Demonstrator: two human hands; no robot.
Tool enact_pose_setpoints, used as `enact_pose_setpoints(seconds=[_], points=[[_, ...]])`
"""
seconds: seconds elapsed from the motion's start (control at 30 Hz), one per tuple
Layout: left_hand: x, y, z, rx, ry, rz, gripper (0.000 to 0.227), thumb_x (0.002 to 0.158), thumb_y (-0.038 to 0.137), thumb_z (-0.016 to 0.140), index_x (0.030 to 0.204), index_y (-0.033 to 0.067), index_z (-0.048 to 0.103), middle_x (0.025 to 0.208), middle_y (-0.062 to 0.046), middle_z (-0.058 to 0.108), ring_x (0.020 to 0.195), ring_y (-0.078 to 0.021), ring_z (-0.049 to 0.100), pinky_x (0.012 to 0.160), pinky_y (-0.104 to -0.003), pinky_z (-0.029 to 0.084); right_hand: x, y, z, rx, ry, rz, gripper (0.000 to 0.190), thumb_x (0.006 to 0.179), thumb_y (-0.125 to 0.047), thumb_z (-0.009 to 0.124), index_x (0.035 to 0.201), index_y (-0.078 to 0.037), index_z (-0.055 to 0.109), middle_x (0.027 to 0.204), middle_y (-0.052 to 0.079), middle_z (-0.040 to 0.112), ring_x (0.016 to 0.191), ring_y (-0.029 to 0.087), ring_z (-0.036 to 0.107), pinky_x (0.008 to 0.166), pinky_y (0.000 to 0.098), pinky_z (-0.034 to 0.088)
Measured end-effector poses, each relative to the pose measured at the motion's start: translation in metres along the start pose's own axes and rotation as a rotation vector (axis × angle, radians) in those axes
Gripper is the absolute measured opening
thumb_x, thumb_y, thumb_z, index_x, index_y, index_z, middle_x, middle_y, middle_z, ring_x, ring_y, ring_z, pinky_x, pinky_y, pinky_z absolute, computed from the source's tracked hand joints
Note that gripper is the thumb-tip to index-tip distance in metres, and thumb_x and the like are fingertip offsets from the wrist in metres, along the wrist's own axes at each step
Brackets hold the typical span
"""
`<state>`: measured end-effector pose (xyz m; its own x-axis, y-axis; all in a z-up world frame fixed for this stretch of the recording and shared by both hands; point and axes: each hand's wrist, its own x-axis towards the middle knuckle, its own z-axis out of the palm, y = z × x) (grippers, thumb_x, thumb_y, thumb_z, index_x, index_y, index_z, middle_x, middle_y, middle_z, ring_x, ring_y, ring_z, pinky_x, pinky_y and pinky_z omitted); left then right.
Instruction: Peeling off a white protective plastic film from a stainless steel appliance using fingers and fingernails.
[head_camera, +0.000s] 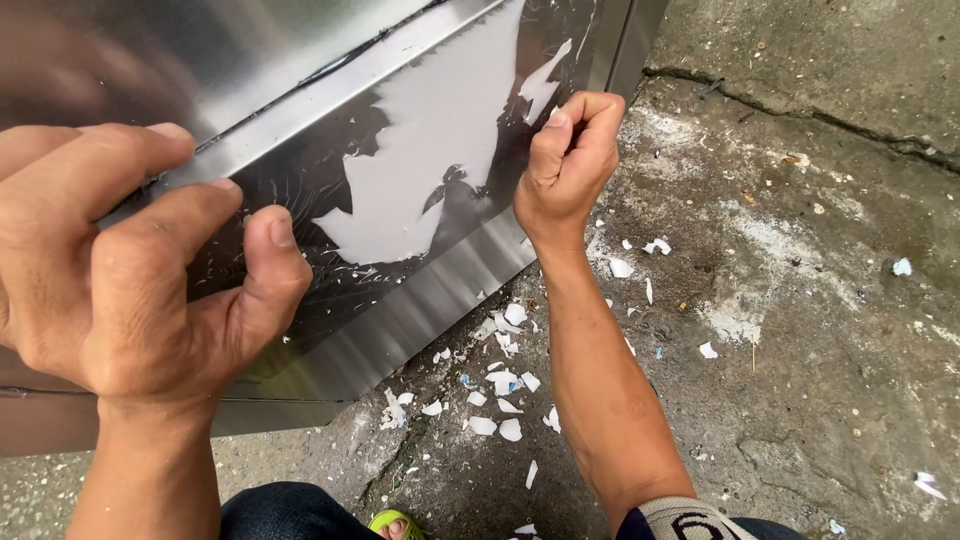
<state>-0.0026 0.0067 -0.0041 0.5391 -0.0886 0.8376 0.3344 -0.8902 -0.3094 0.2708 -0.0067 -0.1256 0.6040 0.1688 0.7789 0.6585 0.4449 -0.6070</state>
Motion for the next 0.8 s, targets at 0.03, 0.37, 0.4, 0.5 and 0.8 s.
enact_pose_setpoints(seconds=[0.03, 0.37, 0.4, 0.5, 0.8], points=[[0.0, -0.001, 0.0, 0.001, 0.002, 0.001, 0.019, 0.111, 0.0, 0.084, 0.1, -0.0103, 0.072, 0.122, -0.033, 0.065, 0.11, -0.0485, 0.059, 0.097, -0.058, 0.057, 0.0, 0.002, -0.001, 0.001, 0.001, -0.002, 0.008, 0.099, -0.011, 0.037, 0.095, -0.006, 0.042, 0.078, 0.0, 0.041, 0.065, 0.01, 0.036, 0.059, 0.0273, 0.035], [-0.002, -0.002, 0.001, 0.045, -0.014, 0.007, 0.02, 0.112, 0.0, 0.087, 0.099, -0.0073, 0.073, 0.121, -0.029, 0.067, 0.105, -0.0436, 0.06, 0.092, -0.052, 0.055, -0.009, -0.023, -0.006, 0.053, 0.045, 0.076, 0.014, 0.097, -0.012, 0.065, 0.104, -0.001, 0.062, 0.092, 0.007, 0.061, 0.071, 0.013, 0.058, 0.061, 0.0236, 0.053], [-0.002, -0.002, 0.001, 0.03, -0.031, -0.006, 0.02, 0.112, -0.003, 0.088, 0.1, -0.0083, 0.073, 0.122, -0.03, 0.067, 0.106, -0.0441, 0.06, 0.092, -0.053, 0.055, -0.006, -0.027, -0.005, -0.019, 0.062, 0.041, 0.011, 0.095, -0.009, 0.068, 0.098, 0.001, 0.064, 0.09, 0.008, 0.059, 0.069, 0.014, 0.057, 0.059, 0.0234, 0.054], [-0.002, 0.001, 0.002, 0.04, -0.037, -0.016, 0.022, 0.112, -0.004, 0.088, 0.099, -0.0088, 0.071, 0.122, -0.031, 0.066, 0.107, -0.045, 0.061, 0.092, -0.054, 0.057, 0.0, -0.034, -0.003, -0.134, 0.079, -0.01, 0.008, 0.093, -0.005, 0.07, 0.097, 0.001, 0.065, 0.085, 0.008, 0.062, 0.065, 0.014, 0.061, 0.055, 0.024, 0.054], [-0.006, 0.003, 0.0, 0.009, -0.077, -0.044, 0.018, 0.114, -0.006, 0.088, 0.107, -0.0133, 0.072, 0.123, -0.036, 0.067, 0.106, -0.0463, 0.06, 0.086, -0.052, 0.053, 0.005, -0.017, 0.005, -0.198, 0.105, -0.064, 0.009, 0.087, 0.003, 0.063, 0.084, -0.002, 0.056, 0.075, 0.002, 0.052, 0.057, 0.011, 0.043, 0.049, 0.0239, 0.04]])
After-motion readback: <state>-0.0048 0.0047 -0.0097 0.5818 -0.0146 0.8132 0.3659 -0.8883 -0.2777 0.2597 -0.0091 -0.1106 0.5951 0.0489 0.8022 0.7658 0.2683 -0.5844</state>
